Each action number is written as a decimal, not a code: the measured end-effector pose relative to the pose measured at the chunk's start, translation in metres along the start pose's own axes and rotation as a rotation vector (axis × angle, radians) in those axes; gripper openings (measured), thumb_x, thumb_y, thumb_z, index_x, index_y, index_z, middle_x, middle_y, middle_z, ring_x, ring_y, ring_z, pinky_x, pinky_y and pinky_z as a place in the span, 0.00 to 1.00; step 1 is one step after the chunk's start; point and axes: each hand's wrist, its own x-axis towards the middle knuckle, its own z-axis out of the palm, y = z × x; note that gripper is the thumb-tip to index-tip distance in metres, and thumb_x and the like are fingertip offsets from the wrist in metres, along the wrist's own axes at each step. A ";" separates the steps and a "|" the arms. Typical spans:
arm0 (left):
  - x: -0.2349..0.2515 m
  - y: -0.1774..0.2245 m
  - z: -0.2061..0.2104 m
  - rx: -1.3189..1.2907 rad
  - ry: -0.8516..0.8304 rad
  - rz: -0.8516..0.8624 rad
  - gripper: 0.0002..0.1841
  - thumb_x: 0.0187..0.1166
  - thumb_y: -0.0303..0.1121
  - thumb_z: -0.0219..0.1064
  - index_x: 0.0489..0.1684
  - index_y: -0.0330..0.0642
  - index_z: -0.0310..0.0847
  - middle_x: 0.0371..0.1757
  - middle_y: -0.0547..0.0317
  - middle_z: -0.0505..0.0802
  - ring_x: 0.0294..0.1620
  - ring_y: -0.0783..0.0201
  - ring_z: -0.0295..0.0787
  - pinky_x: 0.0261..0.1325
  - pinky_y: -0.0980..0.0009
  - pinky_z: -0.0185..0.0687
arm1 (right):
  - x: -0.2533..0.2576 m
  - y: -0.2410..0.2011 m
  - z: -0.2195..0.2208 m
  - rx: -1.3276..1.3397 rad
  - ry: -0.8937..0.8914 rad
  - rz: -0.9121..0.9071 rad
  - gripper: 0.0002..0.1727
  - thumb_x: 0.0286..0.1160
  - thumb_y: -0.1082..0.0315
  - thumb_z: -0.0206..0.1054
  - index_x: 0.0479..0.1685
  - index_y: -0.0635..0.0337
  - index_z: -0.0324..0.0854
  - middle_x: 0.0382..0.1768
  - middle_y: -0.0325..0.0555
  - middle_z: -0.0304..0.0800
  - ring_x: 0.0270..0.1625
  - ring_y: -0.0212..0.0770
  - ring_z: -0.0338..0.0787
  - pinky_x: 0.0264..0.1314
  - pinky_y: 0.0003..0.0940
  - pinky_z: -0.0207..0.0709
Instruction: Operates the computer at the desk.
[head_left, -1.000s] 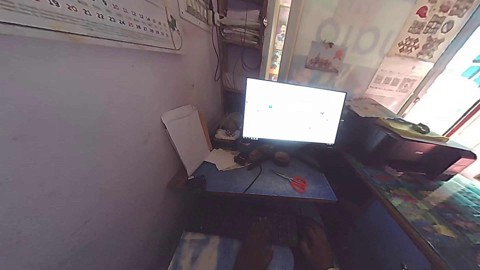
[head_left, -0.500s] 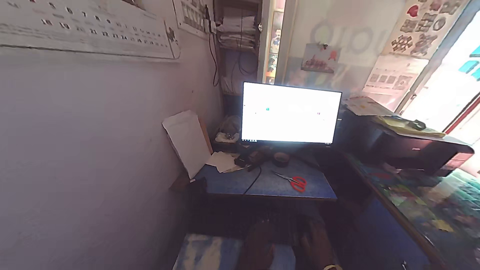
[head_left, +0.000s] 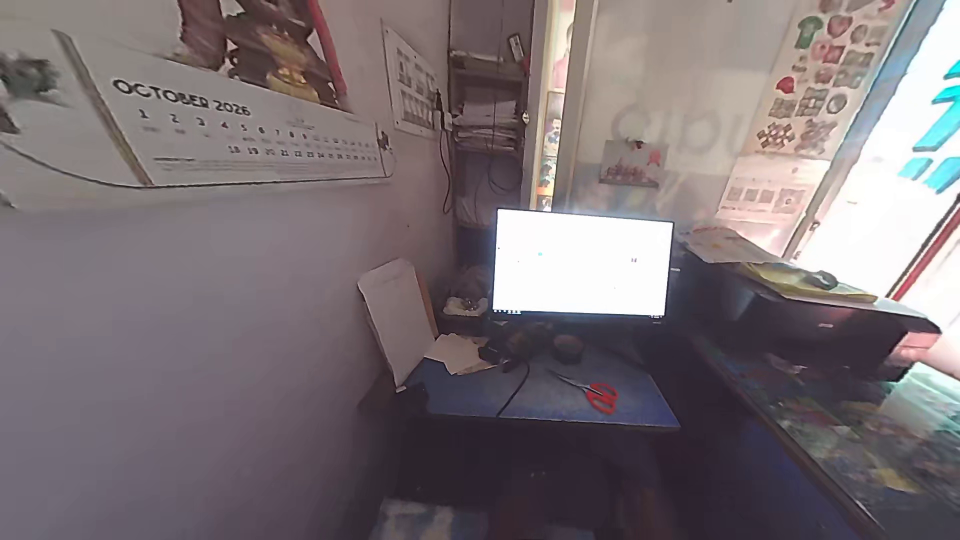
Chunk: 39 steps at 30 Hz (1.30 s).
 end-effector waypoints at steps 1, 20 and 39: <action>0.003 0.004 0.003 -0.012 -0.002 0.022 0.31 0.81 0.52 0.60 0.83 0.52 0.74 0.90 0.52 0.69 0.92 0.47 0.58 0.92 0.41 0.49 | 0.001 0.006 0.006 -0.001 0.016 -0.041 0.29 0.82 0.49 0.56 0.79 0.50 0.79 0.81 0.53 0.78 0.85 0.57 0.74 0.88 0.52 0.65; -0.004 -0.002 0.019 0.005 -0.006 0.133 0.25 0.91 0.53 0.51 0.81 0.58 0.77 0.91 0.52 0.68 0.94 0.50 0.55 0.94 0.45 0.43 | -0.012 -0.007 -0.012 0.081 0.066 -0.056 0.26 0.77 0.56 0.66 0.73 0.56 0.84 0.78 0.62 0.79 0.82 0.61 0.77 0.84 0.56 0.70; -0.002 -0.011 0.026 -0.023 0.002 0.141 0.26 0.90 0.55 0.50 0.85 0.66 0.72 0.93 0.55 0.64 0.95 0.51 0.51 0.94 0.44 0.40 | -0.010 -0.007 -0.010 0.034 0.112 -0.072 0.27 0.75 0.56 0.65 0.72 0.57 0.84 0.78 0.60 0.79 0.82 0.60 0.77 0.84 0.54 0.70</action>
